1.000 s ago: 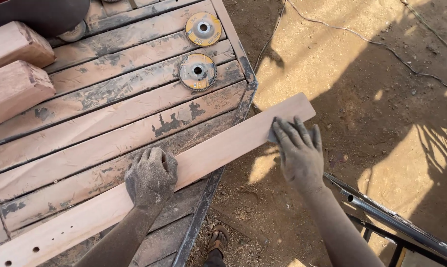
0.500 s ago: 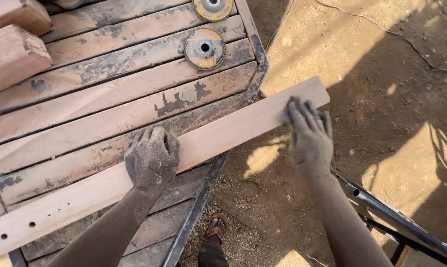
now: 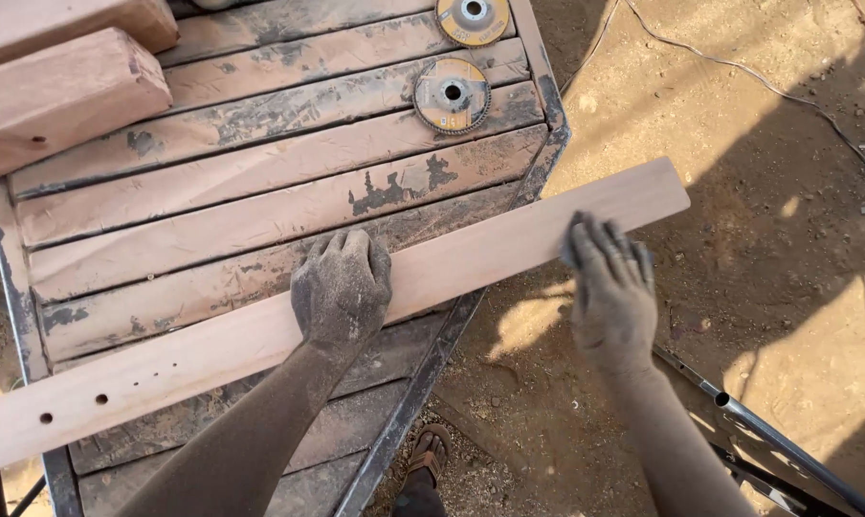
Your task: Sanding a long wooden beam by hand using a piece of sandpaper on a workbench in an outdoor workshop.
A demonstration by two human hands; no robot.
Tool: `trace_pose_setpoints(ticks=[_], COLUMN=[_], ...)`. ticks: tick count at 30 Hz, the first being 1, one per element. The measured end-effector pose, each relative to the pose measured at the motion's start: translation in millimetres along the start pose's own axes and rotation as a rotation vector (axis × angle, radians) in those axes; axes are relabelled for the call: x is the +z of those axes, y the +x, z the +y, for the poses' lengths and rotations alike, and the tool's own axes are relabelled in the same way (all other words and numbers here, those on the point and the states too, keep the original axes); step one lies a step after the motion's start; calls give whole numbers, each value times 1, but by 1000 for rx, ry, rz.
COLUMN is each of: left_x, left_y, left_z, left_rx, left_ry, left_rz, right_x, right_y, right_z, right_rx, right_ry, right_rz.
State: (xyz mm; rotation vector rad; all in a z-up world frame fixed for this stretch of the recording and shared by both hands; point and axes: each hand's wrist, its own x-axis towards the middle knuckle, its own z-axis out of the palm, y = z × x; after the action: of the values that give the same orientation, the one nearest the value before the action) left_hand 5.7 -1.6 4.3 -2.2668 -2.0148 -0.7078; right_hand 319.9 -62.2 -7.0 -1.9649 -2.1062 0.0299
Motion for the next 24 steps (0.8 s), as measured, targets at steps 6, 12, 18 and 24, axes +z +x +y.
trace_pose_setpoints(ticks=[6, 12, 18, 24], left_x=[13, -8, -80, -92], left_y=[0, -12, -73, -120], left_z=[-2, -25, -199, -273], left_rx=[-127, -79, -377, -150], left_ry=[-51, -303, 182, 461], left_rz=[-70, 34, -453, -60], right_x=[13, 29, -16, 33], right_y=[-31, -48, 13, -41], right_z=[-91, -167, -11, -176], right_rx=[92, -324, 43, -48], right_ry=[115, -85, -59, 186], right_rz=[126, -142, 2, 127])
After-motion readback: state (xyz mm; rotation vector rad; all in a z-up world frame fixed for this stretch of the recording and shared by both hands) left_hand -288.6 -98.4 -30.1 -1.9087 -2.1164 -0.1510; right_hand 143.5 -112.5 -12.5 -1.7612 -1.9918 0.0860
